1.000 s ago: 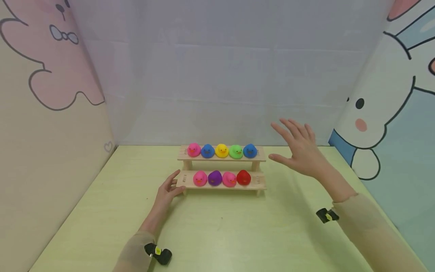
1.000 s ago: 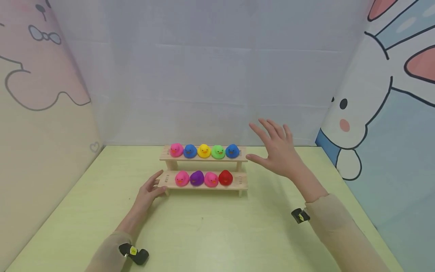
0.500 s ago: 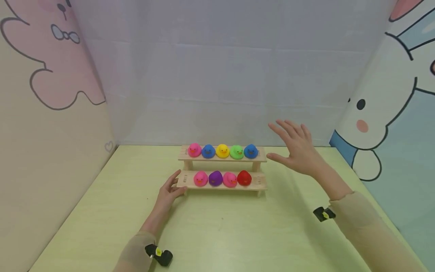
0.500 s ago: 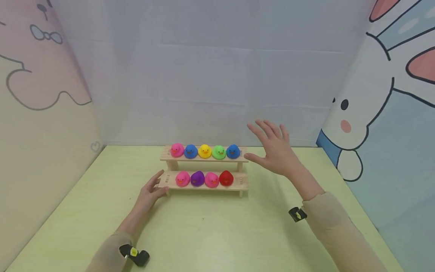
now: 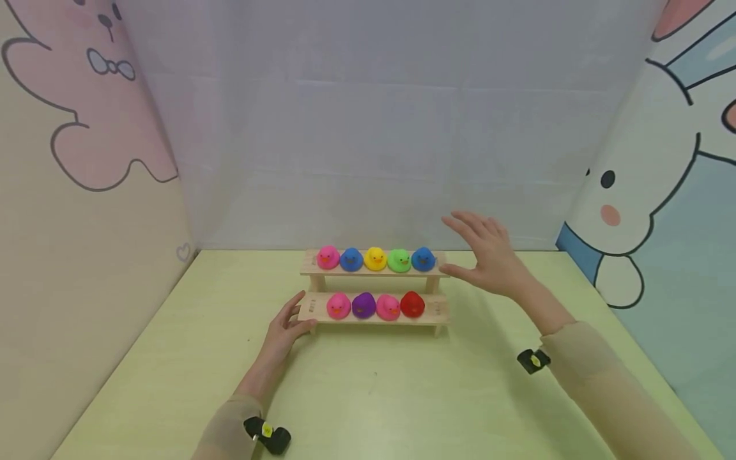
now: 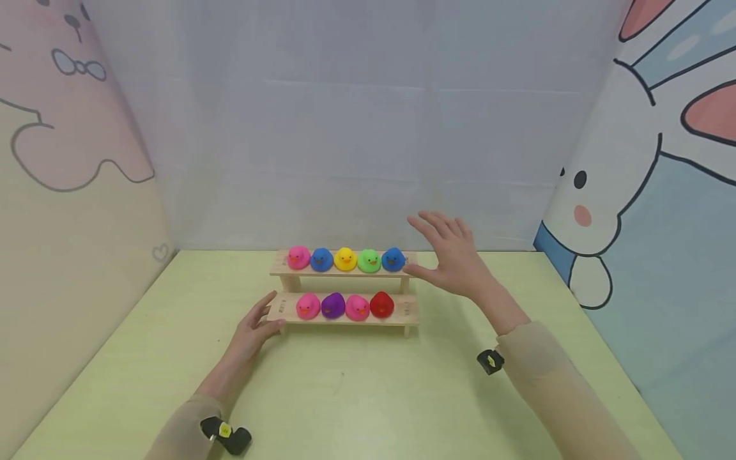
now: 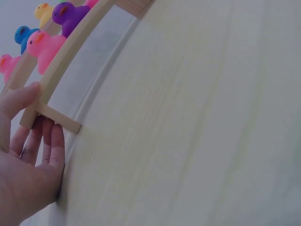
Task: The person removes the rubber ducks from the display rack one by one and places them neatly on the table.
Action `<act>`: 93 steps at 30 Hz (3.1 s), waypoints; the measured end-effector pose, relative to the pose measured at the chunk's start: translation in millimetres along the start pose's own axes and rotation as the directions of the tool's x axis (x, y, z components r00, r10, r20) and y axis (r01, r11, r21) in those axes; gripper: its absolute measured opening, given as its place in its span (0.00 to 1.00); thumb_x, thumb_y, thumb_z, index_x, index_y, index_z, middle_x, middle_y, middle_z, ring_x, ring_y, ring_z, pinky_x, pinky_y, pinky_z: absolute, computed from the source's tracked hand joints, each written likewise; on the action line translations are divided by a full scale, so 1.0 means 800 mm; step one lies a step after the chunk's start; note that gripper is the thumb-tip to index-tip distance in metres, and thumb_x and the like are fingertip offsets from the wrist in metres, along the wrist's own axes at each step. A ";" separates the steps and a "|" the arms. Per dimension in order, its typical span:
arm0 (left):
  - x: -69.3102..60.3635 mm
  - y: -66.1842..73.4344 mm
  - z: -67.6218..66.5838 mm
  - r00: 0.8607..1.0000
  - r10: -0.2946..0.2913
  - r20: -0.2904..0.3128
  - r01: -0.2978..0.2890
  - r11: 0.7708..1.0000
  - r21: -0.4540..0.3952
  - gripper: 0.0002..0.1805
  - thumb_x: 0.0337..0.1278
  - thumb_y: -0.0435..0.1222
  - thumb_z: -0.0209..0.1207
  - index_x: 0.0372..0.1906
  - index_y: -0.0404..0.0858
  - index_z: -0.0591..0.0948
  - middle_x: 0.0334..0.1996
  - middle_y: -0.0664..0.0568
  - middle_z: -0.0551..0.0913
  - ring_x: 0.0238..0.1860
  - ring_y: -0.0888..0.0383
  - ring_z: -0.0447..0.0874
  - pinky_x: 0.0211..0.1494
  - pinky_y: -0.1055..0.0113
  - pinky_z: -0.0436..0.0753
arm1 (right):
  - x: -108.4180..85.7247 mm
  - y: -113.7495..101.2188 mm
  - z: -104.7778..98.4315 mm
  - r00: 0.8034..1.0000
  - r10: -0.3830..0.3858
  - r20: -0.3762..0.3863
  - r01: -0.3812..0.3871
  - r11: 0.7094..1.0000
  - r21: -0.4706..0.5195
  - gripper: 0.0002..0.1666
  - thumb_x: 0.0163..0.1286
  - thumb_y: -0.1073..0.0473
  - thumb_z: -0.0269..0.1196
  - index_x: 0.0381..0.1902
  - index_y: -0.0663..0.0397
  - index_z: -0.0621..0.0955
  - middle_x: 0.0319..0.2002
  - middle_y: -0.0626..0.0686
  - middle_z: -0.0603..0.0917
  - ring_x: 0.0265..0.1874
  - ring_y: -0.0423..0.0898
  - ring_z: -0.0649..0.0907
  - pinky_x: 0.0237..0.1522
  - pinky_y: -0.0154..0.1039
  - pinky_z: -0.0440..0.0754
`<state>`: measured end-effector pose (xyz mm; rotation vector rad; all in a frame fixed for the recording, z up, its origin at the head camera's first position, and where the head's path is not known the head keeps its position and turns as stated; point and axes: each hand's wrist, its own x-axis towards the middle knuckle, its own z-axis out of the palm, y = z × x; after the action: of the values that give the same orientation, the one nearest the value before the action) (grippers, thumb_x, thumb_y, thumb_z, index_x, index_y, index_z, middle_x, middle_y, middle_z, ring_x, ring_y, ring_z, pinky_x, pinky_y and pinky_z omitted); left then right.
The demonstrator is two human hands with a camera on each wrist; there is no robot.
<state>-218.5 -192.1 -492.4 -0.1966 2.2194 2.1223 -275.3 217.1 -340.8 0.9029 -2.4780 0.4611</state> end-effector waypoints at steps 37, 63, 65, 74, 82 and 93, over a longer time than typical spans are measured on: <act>-0.005 -0.002 0.003 1.000 0.012 -0.023 -0.012 1.000 -0.003 0.40 0.62 0.35 0.64 0.76 0.55 0.62 0.63 0.46 0.67 0.44 0.69 0.78 0.49 0.77 0.77 | 0.007 0.009 0.088 0.992 0.046 -0.119 -0.003 0.941 0.337 0.37 0.53 0.60 0.76 0.62 0.54 0.78 0.61 0.59 0.80 0.57 0.57 0.74 0.60 0.58 0.66; -0.005 -0.004 0.002 0.999 0.029 -0.032 -0.029 0.999 -0.014 0.39 0.61 0.34 0.65 0.75 0.54 0.64 0.60 0.46 0.71 0.44 0.68 0.80 0.50 0.77 0.78 | 0.002 0.002 0.094 0.974 0.223 -0.041 -0.186 0.889 0.418 0.27 0.61 0.57 0.71 0.59 0.52 0.82 0.55 0.57 0.86 0.58 0.56 0.81 0.62 0.56 0.76; -0.004 -0.005 0.002 0.999 0.022 -0.036 -0.022 1.000 -0.008 0.39 0.60 0.35 0.65 0.75 0.55 0.64 0.60 0.47 0.71 0.45 0.67 0.80 0.50 0.77 0.78 | 0.002 0.001 0.094 0.973 0.225 -0.042 -0.186 0.887 0.423 0.27 0.61 0.57 0.71 0.59 0.52 0.82 0.55 0.57 0.86 0.58 0.56 0.81 0.62 0.56 0.76; -0.003 -0.006 0.003 0.999 0.005 -0.035 -0.005 1.000 -0.018 0.39 0.59 0.37 0.66 0.74 0.57 0.64 0.60 0.49 0.70 0.47 0.65 0.78 0.51 0.76 0.77 | 0.001 0.002 0.093 0.976 0.211 -0.059 -0.164 0.880 0.445 0.26 0.61 0.58 0.71 0.58 0.52 0.82 0.53 0.56 0.86 0.58 0.55 0.82 0.62 0.56 0.75; -0.007 -0.005 0.003 0.999 0.011 -0.042 -0.012 1.000 -0.020 0.40 0.60 0.35 0.66 0.75 0.53 0.64 0.60 0.47 0.70 0.46 0.67 0.79 0.50 0.77 0.78 | -0.002 0.009 0.095 0.979 0.183 -0.086 -0.128 0.889 0.440 0.24 0.62 0.59 0.71 0.57 0.51 0.83 0.53 0.55 0.87 0.55 0.52 0.83 0.60 0.53 0.78; -0.008 -0.001 0.003 0.998 0.003 -0.056 -0.003 1.000 -0.009 0.39 0.59 0.36 0.66 0.74 0.55 0.65 0.61 0.47 0.69 0.45 0.68 0.79 0.49 0.77 0.77 | -0.008 0.029 0.088 0.967 0.142 -0.211 -0.050 0.920 0.389 0.26 0.59 0.65 0.71 0.58 0.53 0.83 0.50 0.57 0.87 0.50 0.51 0.83 0.58 0.27 0.74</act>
<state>-212.0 -189.1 -492.3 -0.2566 2.2419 2.1546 -308.0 205.6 -406.3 0.8122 -2.2571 1.0517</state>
